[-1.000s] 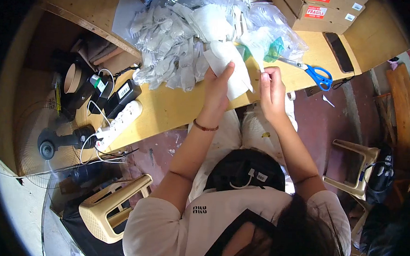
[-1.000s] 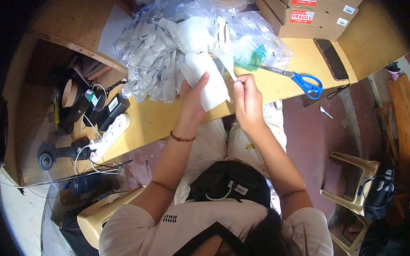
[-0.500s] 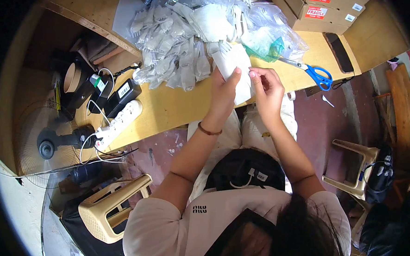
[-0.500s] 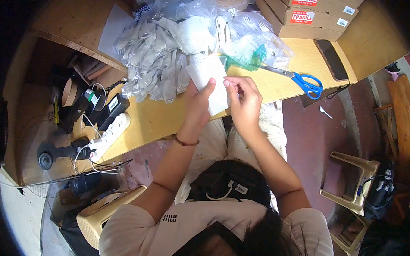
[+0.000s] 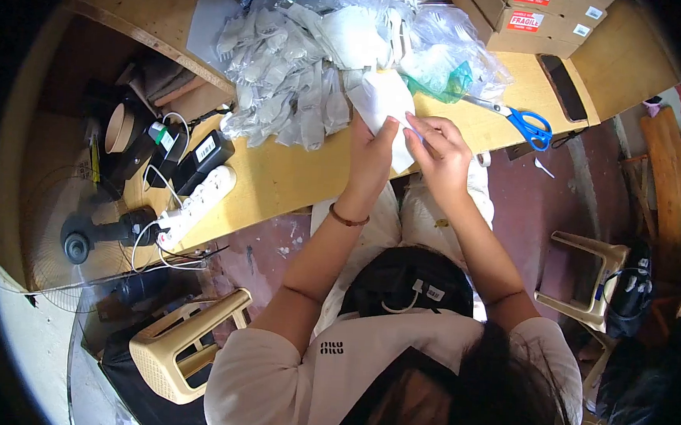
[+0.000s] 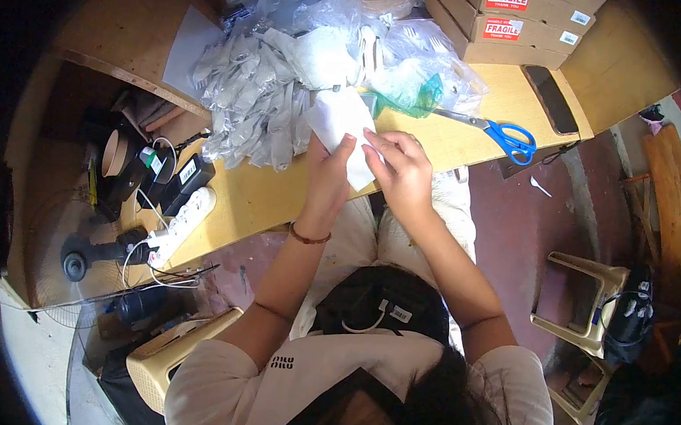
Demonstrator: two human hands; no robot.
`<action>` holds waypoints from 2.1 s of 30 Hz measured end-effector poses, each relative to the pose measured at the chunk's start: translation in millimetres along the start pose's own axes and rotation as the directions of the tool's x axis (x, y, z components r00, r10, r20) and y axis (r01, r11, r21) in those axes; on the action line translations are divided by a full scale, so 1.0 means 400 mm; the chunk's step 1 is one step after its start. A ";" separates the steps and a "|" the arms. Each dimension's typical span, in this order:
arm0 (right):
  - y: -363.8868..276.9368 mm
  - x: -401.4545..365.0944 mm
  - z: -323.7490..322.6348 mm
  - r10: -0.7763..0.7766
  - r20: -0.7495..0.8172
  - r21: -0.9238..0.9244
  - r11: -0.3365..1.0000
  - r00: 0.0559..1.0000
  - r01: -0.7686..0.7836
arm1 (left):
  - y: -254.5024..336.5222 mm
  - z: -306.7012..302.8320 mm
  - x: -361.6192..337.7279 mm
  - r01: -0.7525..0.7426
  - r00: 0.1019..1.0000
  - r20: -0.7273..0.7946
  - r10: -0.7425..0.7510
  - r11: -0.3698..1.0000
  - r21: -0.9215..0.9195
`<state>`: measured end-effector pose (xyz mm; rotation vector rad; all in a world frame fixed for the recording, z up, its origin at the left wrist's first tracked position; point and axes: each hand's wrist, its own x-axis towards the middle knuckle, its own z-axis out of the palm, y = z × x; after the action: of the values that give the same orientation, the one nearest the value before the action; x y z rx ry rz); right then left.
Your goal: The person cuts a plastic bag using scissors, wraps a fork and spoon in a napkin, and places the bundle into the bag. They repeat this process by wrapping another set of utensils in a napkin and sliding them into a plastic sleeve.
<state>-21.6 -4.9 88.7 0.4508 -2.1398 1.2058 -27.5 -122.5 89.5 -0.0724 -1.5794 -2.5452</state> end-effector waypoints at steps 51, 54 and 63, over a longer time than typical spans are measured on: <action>-0.026 0.035 -0.064 0.147 0.161 0.177 0.969 0.976 -0.175 | 0.018 -0.053 0.046 -0.066 0.998 -0.005 0.066 0.997 0.038; -0.005 0.028 -0.070 0.215 0.122 0.323 0.915 0.969 -0.243 | 0.037 -0.055 0.051 -0.090 0.996 -0.020 0.090 0.996 -0.015; -0.023 -0.033 -0.020 0.214 0.111 0.870 0.451 0.971 -0.199 | 0.050 -0.037 0.023 -0.186 0.978 -0.076 0.192 0.979 0.077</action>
<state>-3.8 -3.0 88.9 0.5964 -1.3845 2.4486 -33.1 -145.3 101.7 -0.1032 -1.5488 -2.3172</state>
